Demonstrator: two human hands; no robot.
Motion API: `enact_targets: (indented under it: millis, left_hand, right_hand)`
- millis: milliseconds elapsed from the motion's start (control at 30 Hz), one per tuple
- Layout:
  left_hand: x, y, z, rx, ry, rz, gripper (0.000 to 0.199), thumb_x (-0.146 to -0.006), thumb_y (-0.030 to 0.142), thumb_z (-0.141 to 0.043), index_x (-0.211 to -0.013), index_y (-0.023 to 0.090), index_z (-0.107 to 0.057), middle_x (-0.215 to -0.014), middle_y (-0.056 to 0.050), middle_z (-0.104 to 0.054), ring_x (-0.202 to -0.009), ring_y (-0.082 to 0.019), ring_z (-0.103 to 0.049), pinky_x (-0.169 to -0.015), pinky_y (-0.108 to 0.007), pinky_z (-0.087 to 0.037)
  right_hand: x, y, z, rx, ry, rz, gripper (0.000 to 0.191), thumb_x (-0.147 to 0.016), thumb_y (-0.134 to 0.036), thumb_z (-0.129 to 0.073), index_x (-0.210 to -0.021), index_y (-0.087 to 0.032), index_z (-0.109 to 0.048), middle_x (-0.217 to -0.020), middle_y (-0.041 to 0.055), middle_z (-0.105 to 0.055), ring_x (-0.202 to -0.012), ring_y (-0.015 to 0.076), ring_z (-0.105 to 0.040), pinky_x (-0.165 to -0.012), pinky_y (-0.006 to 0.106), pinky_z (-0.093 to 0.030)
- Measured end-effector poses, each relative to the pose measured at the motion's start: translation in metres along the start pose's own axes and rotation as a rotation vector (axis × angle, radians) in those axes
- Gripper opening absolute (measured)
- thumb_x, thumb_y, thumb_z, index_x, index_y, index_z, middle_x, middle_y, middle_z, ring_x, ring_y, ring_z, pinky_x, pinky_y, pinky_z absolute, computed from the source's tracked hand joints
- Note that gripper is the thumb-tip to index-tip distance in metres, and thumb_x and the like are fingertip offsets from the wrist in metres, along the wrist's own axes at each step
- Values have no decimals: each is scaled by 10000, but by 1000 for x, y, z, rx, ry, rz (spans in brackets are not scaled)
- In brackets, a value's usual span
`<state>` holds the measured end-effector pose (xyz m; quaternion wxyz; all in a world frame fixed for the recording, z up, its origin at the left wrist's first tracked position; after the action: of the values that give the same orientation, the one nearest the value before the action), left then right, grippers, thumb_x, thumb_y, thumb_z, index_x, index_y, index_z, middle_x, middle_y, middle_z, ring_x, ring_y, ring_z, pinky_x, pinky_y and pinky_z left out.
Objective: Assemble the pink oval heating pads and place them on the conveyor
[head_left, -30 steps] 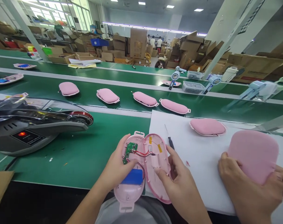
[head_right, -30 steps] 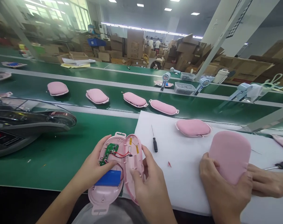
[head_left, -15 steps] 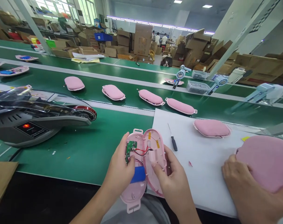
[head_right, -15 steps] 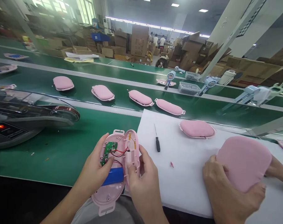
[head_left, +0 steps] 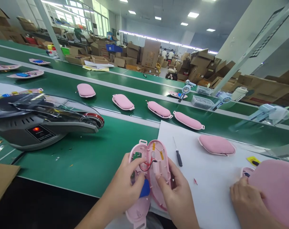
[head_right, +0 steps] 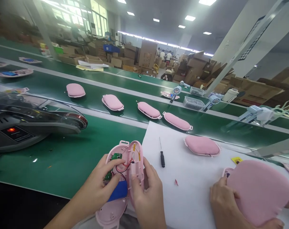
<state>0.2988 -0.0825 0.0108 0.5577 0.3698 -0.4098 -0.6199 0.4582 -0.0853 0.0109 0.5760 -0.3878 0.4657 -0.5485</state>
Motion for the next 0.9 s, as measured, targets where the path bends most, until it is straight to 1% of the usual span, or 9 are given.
enact_targets:
  millis: [67,133,200,267,400,567,733,800,900]
  left_hand:
    - [0,3,1,12,-70,0,314,-923,337,-371,-1108,288,-620,-1134,-55,-498,-1103,-224,-515,-973,-372,-416]
    - [-2,1,6,-32,-92,37,369,-934,409,-337,-959,266,-676,-1011,-52,-520,-989,-228,-552,-889,-381,-444]
    - [-6,0,13,-101,-73,57,314,-905,399,-413,-890,259,-694,-924,-42,-523,-869,-222,-564,-797,-369,-452]
    - [-9,4,19,-124,-46,36,248,-847,309,-507,-1035,300,-668,-951,-31,-547,-865,-214,-567,-783,-345,-443]
    - [-10,7,25,-204,-25,52,578,-784,212,-507,-1330,398,-467,-967,-22,-560,-875,-221,-573,-736,-317,-434]
    - [-4,17,21,-320,-41,19,468,-786,170,-458,-1168,391,-613,-923,-34,-528,-836,-225,-576,-695,-310,-419]
    - [-2,28,14,-361,19,-6,377,-833,132,-368,-1011,285,-664,-930,-60,-528,-736,-205,-573,-632,-299,-396]
    - [0,32,11,-364,11,-28,376,-869,160,-332,-1023,274,-655,-929,-65,-523,-702,-200,-563,-608,-302,-384]
    - [3,33,8,-265,-14,-53,391,-905,241,-337,-1213,316,-565,-969,-60,-526,-721,-204,-571,-627,-317,-407]
  right_hand:
    - [1,7,1,-25,27,-43,450,-808,-341,-640,-1239,-217,-604,-1284,76,-601,-1149,258,-580,-878,300,-541]
    - [5,11,0,-64,66,-79,442,-792,-382,-654,-1193,-200,-623,-1241,86,-621,-1119,259,-589,-800,270,-560]
    - [11,10,-4,-116,96,-91,453,-798,-440,-638,-1179,-196,-614,-1212,87,-627,-1083,248,-599,-740,244,-558]
    - [19,8,-11,-177,111,-90,489,-809,-487,-620,-1201,-198,-578,-1213,91,-620,-1078,243,-601,-707,230,-549]
    - [32,9,-22,-262,106,-105,552,-805,-505,-640,-1249,-208,-501,-1222,103,-625,-1143,275,-582,-643,230,-544]
    - [32,8,-24,-237,81,-35,543,-835,-470,-634,-1292,-237,-457,-1226,95,-624,-1040,256,-642,-729,268,-543]
    - [27,14,-35,-214,26,-39,571,-882,-600,-489,-1307,-225,-422,-1233,111,-618,-1087,259,-620,-856,329,-526]
    - [28,16,-39,-219,39,-67,610,-869,-640,-468,-1310,-220,-423,-1297,120,-573,-1166,272,-571,-911,342,-507]
    - [34,17,-47,-353,47,-101,607,-887,-612,-443,-1352,-226,-387,-1416,123,-461,-1276,294,-474,-997,390,-462]
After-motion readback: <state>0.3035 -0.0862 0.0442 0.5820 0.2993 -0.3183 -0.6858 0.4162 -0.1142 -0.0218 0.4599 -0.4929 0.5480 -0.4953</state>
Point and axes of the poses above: each hand's wrist, its own x-axis away from the middle knuckle, its own z-axis out of the back of the hand, y = z × x, the point moved 10 cm from there along -x, towards the middle knuckle
